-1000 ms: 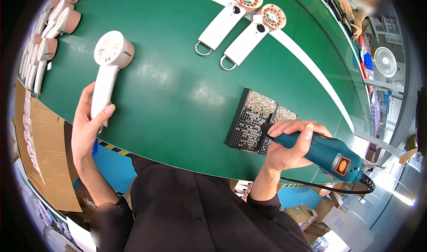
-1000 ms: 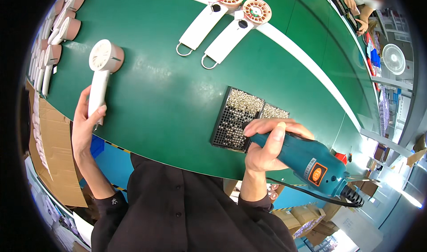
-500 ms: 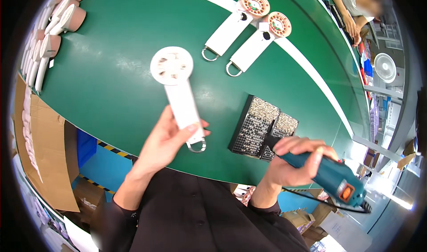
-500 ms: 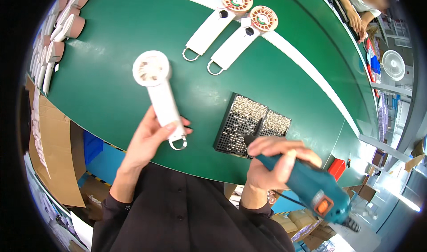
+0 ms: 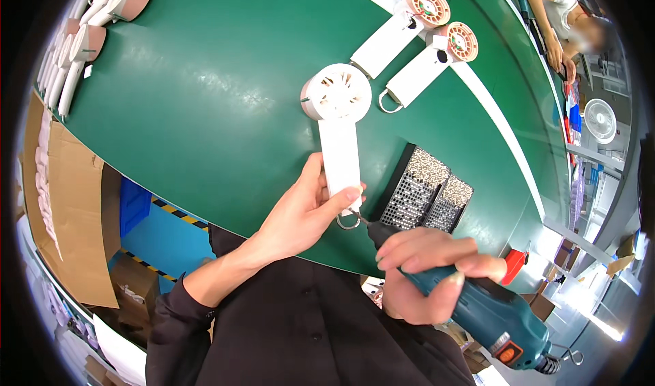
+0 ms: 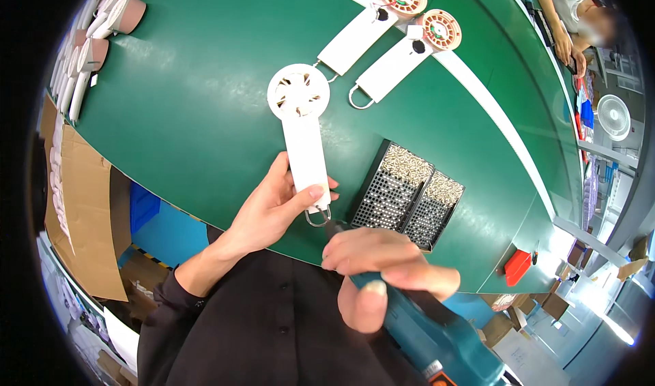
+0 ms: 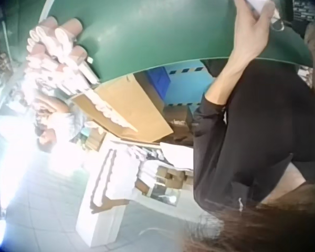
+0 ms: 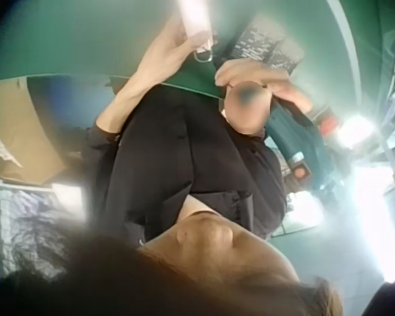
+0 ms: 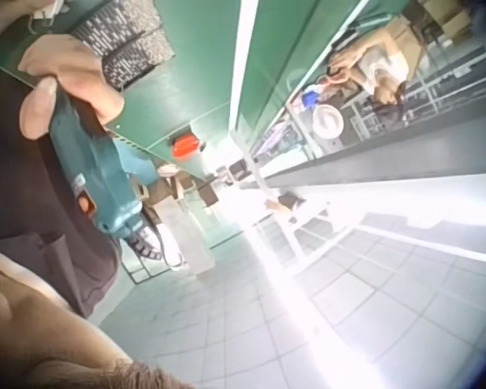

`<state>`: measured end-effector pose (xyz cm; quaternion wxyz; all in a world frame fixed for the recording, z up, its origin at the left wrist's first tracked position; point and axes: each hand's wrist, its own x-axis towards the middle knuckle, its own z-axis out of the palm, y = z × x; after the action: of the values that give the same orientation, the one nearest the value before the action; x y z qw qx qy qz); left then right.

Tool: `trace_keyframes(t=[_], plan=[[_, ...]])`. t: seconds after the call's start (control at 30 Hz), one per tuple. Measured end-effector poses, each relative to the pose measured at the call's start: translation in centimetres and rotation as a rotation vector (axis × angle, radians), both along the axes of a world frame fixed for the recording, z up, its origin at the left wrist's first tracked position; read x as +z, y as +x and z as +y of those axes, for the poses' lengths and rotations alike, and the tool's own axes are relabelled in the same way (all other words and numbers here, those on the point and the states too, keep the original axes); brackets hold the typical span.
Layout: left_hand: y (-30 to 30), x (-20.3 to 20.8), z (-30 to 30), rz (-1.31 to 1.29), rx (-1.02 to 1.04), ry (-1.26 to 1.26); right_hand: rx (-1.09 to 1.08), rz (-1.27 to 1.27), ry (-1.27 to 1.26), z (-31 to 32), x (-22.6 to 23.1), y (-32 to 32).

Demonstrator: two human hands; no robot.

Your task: Using an electric screwdriver to attach internal components and housings for portable handheld fans on an assembly line.

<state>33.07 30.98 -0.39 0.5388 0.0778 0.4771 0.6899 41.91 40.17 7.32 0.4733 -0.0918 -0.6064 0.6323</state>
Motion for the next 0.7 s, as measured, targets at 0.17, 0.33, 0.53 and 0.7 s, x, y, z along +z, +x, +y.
trace_keyframes(t=[0.17, 0.33, 0.53, 0.7], plan=[[-0.1, 0.1, -0.1, 0.027, -0.015, -0.016, 0.012, -0.112, 0.109, 0.1, -0.7, -0.6], [-0.1, 0.2, 0.0, 0.027, -0.023, -0.029, 0.053, -0.039, 0.074, 0.2, -1.5, -0.4], [0.1, 0.1, 0.0, 0.027, 0.0, -0.015, 0.204, -0.007, 0.114, 1.1, -1.5, 0.4], [0.2, -0.1, -0.1, 0.01, -0.01, 0.003, 0.184, 0.152, 0.141, 1.2, -1.5, 1.2]])
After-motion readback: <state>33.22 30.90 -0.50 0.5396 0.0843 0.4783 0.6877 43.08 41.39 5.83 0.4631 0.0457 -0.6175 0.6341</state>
